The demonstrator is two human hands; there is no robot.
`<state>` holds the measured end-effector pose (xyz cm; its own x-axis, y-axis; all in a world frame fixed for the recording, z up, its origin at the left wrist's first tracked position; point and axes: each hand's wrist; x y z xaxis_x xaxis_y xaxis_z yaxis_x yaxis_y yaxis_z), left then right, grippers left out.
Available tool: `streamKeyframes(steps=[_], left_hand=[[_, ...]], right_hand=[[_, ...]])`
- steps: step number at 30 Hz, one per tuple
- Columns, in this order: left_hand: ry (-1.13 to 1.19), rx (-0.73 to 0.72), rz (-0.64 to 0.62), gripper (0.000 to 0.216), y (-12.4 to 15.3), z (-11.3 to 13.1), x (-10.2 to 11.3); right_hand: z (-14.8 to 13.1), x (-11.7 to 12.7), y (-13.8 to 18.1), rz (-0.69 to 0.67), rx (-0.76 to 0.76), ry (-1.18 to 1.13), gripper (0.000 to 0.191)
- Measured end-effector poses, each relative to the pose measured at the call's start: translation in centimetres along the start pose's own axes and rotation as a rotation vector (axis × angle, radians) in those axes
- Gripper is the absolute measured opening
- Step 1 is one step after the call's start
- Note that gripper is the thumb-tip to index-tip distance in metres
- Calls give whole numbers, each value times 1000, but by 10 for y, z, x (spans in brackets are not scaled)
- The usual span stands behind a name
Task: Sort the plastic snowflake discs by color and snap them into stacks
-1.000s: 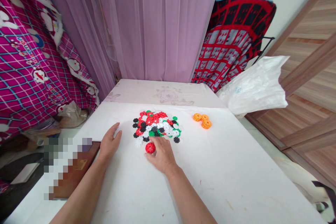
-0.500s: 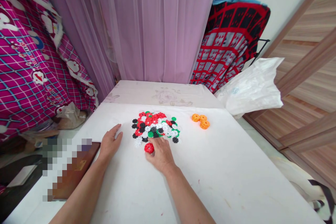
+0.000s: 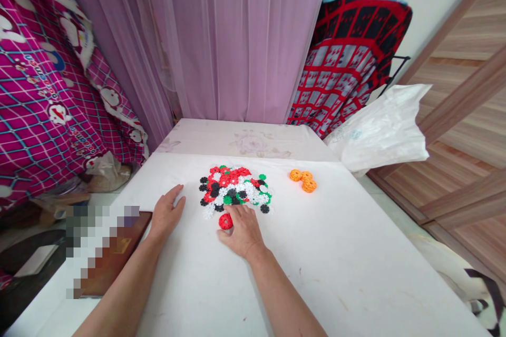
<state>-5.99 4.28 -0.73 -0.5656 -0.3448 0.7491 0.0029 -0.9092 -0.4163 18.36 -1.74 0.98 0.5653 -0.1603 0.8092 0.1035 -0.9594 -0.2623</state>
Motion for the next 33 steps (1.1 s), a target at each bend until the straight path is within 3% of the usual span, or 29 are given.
streamKeyframes(steps=[8,18,21,25,33], left_hand=[[0,6,-2,41,-1,0,0],[8,-2,14,41,0,0,0],[11,-5,28,41,1,-1,-1],[5,-10,17,41,1,0,0],[-5,-17,24,40,0,-2,-2]], right_hand=[[-6,-3,2,79,-89,122,49],[-4,-7,3,103,-57,125,44],[3,-2,-1,132,-48,79,39],[23,10,-11,217,-104,137,15],[43,3,-31,250,-140,233,29]])
Point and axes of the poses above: each hand's wrist, its own y-axis away from the middle knuckle, its own x-axis out of the back of the hand, z = x × y, and after that the axes turned 10 degrees about -x, right-handed
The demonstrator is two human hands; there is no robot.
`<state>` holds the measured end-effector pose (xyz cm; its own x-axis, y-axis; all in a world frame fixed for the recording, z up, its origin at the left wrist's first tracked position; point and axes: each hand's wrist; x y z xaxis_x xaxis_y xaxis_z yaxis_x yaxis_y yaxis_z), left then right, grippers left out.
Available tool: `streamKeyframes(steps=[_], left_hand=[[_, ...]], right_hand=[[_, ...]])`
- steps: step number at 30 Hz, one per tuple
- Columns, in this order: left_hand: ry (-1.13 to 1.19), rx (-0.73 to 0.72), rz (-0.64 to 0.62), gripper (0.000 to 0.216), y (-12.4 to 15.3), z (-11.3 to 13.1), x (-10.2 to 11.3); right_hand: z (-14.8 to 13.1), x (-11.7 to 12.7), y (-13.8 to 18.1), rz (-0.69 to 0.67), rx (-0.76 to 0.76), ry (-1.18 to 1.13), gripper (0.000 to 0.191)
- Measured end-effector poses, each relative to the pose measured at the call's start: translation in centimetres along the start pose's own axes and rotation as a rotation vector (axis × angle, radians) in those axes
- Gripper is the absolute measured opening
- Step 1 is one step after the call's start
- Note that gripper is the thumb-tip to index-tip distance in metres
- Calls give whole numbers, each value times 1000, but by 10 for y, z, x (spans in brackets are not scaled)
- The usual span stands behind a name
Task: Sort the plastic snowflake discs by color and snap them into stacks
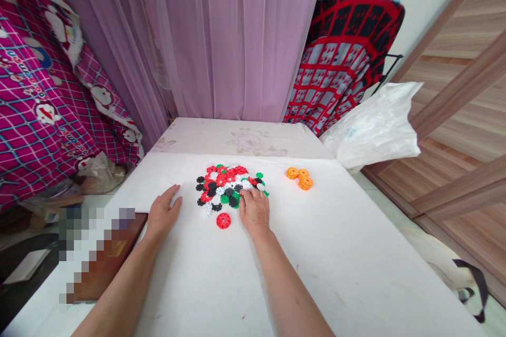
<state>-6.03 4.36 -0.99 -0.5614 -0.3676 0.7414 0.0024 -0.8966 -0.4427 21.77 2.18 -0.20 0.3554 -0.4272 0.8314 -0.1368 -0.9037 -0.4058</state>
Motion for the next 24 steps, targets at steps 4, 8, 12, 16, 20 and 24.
streamKeyframes(steps=[4,8,12,16,20,24], left_hand=[[3,0,1,40,0,0,0],[-2,1,-3,40,0,1,1],[-9,-4,-22,41,0,1,1],[-20,-12,-23,41,0,0,1],[-30,-15,-22,40,0,0,1],[-33,-21,-25,41,0,1,1]], right_hand=[[1,-6,-8,31,-2,54,32],[2,-5,-12,46,-39,113,32],[7,5,-7,59,-60,158,29],[15,14,0,71,-104,189,25],[11,15,-1,46,-64,161,27],[1,13,0,-4,16,143,28]])
Point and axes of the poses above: each hand's wrist, its own y-axis away from the middle knuckle, its own x-axis out of the back of the hand, z = x × y, and after that the axes turned 10 degrees about -x, right-handed
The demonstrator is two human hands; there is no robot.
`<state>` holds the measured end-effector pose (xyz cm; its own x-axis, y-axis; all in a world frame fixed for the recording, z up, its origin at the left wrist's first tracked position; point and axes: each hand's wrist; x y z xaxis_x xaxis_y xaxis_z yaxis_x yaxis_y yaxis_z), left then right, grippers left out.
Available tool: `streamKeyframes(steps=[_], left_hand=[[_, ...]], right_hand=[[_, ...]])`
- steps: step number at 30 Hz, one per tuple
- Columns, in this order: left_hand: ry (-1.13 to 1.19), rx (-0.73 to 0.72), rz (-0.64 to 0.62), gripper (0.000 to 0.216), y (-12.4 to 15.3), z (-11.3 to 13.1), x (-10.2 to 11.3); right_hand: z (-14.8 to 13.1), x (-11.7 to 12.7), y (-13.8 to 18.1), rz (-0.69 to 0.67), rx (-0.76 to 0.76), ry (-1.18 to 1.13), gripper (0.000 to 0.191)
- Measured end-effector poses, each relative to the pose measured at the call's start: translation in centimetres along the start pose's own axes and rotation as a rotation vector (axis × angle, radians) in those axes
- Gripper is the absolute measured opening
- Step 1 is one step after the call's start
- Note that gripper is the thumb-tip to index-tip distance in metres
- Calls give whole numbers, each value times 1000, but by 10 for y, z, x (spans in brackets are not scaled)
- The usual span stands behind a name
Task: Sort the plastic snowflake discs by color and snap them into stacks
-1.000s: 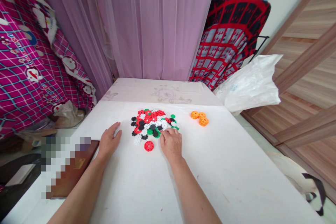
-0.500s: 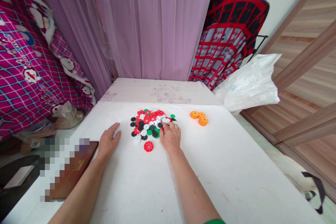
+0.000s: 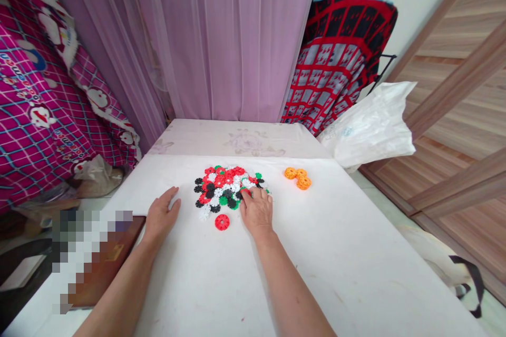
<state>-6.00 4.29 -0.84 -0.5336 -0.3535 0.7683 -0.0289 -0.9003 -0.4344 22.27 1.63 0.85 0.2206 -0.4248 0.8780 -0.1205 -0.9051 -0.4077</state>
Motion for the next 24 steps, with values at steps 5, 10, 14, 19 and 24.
streamKeyframes(steps=[5,10,14,19,24], left_hand=[[-22,2,-16,40,0,0,0],[-43,-4,-19,40,0,0,1],[-43,0,-33,41,0,1,1],[-41,1,-29,40,0,1,1],[-41,-9,-16,39,-1,0,0]], right_hand=[[0,1,1,-50,2,-37,33],[7,3,-14,-120,-59,41,37],[11,7,-24,-221,-47,79,40],[19,8,-32,-303,-35,54,39],[24,3,-36,-280,-80,-35,28]])
Point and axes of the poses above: each hand's wrist, its own y-axis away from the middle knuckle, its own x-axis out of the back of the hand, z = x × y, and after that the axes turned 10 degrees about -x, right-handed
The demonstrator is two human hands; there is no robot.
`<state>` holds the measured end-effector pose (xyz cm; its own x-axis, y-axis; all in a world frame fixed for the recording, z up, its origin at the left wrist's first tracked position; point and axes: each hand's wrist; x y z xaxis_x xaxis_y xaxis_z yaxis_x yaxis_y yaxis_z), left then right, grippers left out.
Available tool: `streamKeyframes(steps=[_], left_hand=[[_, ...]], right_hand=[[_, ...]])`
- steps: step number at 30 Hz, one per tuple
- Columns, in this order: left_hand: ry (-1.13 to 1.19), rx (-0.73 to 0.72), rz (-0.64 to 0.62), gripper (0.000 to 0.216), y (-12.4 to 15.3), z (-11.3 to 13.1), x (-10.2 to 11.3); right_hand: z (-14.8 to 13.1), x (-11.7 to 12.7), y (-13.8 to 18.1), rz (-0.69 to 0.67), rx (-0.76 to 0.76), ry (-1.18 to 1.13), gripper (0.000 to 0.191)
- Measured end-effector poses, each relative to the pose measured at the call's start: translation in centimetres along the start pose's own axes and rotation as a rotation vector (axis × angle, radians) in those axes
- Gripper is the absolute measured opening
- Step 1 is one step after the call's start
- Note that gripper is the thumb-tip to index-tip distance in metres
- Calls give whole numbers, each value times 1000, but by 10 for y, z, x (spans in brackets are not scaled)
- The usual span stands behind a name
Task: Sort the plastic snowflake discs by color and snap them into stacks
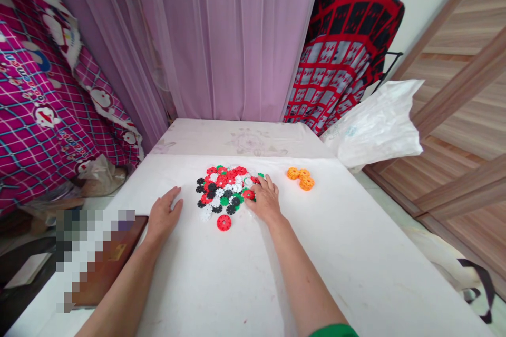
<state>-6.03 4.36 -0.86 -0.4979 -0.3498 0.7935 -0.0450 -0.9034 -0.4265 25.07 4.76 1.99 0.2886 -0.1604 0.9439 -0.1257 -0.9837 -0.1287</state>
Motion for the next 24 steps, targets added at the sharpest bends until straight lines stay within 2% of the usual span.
streamKeyframes(steps=[3,6,9,12,24], left_hand=[[3,7,-3,40,0,0,0],[7,15,-17,41,0,1,1],[12,19,-24,41,0,3,3],[19,25,-32,42,0,4,4],[31,29,-21,41,1,4,2]], right_hand=[[-2,-1,10,128,-4,-115,24],[-11,-4,33,225,59,-249,23],[-25,-8,60,160,198,-288,26],[-38,-10,74,108,203,-271,25],[-46,-12,72,29,207,-223,26]])
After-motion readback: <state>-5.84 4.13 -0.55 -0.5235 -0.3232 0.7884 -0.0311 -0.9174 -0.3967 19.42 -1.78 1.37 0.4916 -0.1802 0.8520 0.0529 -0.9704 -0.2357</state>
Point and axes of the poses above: each hand's wrist, its own y-axis away from the middle knuckle, its own x-axis out of the back of the hand, z = x × y, and after that the axes turned 10 degrees about -x, right-handed
